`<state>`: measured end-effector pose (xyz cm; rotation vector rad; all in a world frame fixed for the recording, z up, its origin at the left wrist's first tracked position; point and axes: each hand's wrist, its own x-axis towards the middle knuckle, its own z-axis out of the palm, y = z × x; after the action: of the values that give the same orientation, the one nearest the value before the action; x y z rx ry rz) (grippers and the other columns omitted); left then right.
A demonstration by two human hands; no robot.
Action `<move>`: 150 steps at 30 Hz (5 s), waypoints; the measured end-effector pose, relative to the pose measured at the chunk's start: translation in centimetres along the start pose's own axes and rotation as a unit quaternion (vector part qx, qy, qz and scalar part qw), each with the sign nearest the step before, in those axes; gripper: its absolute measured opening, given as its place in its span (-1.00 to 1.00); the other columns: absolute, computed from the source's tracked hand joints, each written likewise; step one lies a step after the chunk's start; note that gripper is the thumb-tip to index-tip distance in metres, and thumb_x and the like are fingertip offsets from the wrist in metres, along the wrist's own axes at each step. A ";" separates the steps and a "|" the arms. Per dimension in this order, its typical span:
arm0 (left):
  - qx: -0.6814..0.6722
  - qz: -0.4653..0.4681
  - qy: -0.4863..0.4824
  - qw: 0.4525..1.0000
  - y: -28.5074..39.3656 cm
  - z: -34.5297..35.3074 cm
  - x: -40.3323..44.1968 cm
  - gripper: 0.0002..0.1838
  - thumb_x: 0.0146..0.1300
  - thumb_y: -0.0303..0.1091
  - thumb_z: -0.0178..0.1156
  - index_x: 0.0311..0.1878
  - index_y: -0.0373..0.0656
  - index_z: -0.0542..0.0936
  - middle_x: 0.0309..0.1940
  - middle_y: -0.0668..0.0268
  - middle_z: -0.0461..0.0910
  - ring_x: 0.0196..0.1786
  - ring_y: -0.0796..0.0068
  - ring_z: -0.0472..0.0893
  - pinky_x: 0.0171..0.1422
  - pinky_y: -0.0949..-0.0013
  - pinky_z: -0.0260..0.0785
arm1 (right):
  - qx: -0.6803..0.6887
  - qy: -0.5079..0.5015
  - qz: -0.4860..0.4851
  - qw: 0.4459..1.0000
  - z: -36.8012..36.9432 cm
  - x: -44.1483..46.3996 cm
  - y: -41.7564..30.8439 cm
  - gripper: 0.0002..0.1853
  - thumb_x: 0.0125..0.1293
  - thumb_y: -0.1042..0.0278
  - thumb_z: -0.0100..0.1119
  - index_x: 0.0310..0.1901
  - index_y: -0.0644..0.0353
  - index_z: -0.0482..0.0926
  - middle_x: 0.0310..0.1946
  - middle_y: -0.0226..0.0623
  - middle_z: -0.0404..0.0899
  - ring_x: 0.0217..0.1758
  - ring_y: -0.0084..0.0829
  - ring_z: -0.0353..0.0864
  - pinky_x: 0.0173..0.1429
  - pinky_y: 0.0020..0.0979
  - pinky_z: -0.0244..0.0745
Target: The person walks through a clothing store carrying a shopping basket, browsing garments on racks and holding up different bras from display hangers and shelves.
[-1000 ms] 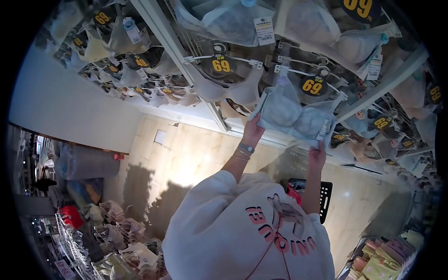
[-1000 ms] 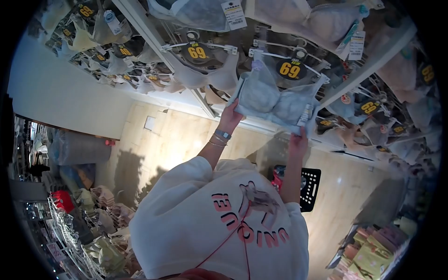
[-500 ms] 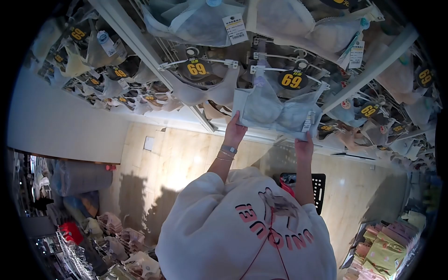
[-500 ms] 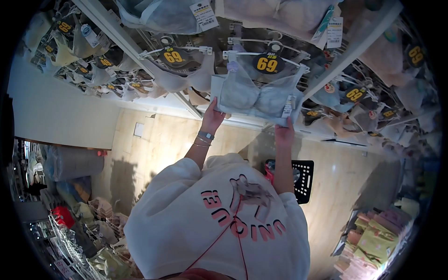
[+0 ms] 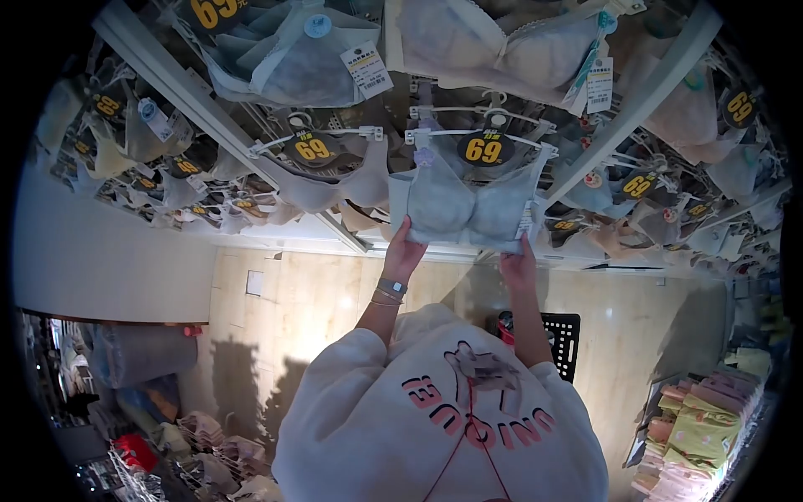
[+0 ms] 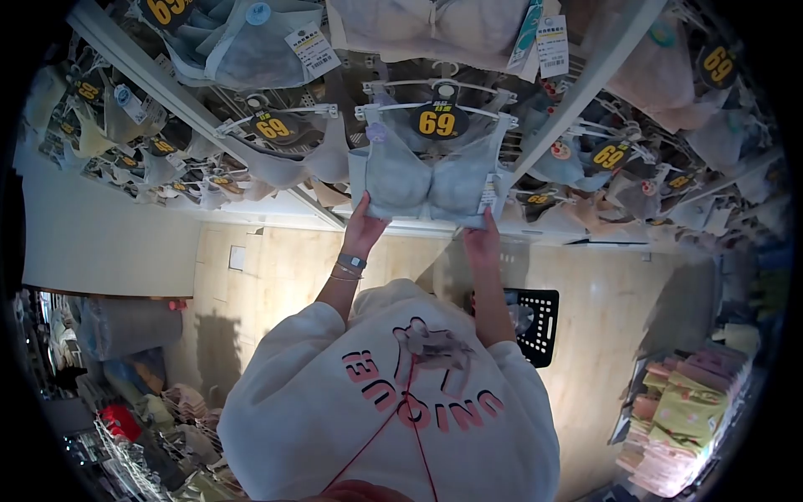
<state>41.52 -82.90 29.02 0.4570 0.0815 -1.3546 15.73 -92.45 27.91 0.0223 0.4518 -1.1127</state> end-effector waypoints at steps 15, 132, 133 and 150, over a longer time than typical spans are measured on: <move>-0.087 0.008 -0.009 0.996 -0.7 3.1 -4.1 -0.61 0.35 -0.07 0.11 0.19 0.06 0.43 0.20 0.41 0.45 0.27 0.40 0.38 0.31 0.23 0.19 | -0.004 -0.010 0.064 0.998 -2.1 0.4 -0.8 -0.75 0.37 0.17 0.10 -0.05 0.11 0.53 -0.10 -0.36 0.61 0.00 -0.41 0.56 0.15 -0.25 0.44; 0.367 -0.082 -0.927 0.008 -77.7 7.3 -21.0 -0.83 0.12 -0.37 0.15 -0.27 -0.03 0.70 -0.20 0.27 0.62 -0.08 0.16 0.55 0.01 0.16 0.45 | -0.147 0.900 -0.229 0.342 -21.9 -28.1 -24.0 -0.65 0.24 0.02 0.11 -0.27 0.19 0.52 -0.47 0.00 0.60 -0.38 -0.01 0.62 -0.24 -0.05 0.49; 0.363 -0.076 -0.929 -0.003 -77.9 6.9 -21.9 -0.83 0.13 -0.36 0.13 -0.26 -0.03 0.70 -0.19 0.27 0.62 -0.08 0.16 0.55 0.01 0.15 0.45 | -0.145 0.901 -0.225 0.341 -22.0 -28.9 -23.8 -0.65 0.24 0.01 0.10 -0.27 0.19 0.52 -0.47 -0.01 0.61 -0.38 -0.02 0.63 -0.24 -0.05 0.49; 0.272 -0.105 -0.954 -0.068 -79.8 1.8 -34.9 -0.78 -0.04 -0.41 0.17 -0.29 -0.03 0.72 -0.24 0.18 0.65 -0.11 0.12 0.58 0.00 0.16 0.46 | -0.032 0.913 -0.275 0.298 -22.9 -38.9 -22.1 -0.64 0.25 0.03 0.07 -0.16 0.20 0.53 -0.46 0.01 0.62 -0.41 0.01 0.64 -0.26 0.02 0.52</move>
<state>-42.77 -62.67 20.14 1.1712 2.5143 0.7153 -25.30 -63.47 25.68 1.3239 2.7935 -1.2253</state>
